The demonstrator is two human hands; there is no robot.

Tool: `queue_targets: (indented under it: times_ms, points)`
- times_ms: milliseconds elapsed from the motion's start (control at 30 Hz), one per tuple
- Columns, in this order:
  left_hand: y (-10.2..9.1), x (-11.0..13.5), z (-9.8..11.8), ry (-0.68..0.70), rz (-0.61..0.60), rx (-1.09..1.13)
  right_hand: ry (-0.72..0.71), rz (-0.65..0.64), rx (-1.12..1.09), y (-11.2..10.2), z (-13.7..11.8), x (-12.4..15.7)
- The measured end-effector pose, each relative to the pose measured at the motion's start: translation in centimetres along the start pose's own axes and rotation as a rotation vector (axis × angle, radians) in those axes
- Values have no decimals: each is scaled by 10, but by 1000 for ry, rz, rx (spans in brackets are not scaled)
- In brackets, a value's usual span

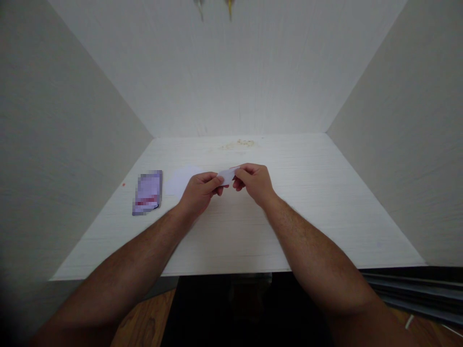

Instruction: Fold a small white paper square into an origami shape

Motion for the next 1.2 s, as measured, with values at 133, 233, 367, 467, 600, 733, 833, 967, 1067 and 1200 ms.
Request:
queue_targets:
  times_ms: [133,233,367,467,600,733,833,967,1067,1200]
  points:
    - [0,0,0,0,2,6,-16,31,65,-1,-3,0]
    - [1,0,1,-1,-10,9,-34,52,107,-1,-5,2]
    - [3,2,3,12,-50,16,-17,38,7,0,-4,3]
    - [5,4,6,32,-90,43,-2,3,-99,3,-2,3]
    - [6,5,7,51,-118,75,-2,-22,-145,4,-2,4]
    - [4,5,8,67,-82,4,-20,-19,-110,4,-1,2]
    - [3,4,9,67,-46,-65,-24,-24,-73,4,-1,2]
    - [3,5,11,62,-22,-98,-35,-27,-55,4,-3,3]
    - [6,5,10,60,-34,-117,-40,-3,-40,2,-5,3]
    - [9,5,5,60,-39,6,-55,-11,-16,3,-9,5]
Point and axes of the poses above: each hand's wrist, its own x-axis away from the middle knuckle, its own y-axis out of the palm, z = x × y, the point moved 5 cm from there along -x, towards the middle knuckle, and after that the axes turned 3 degrees about x, right-handed, at the moved point
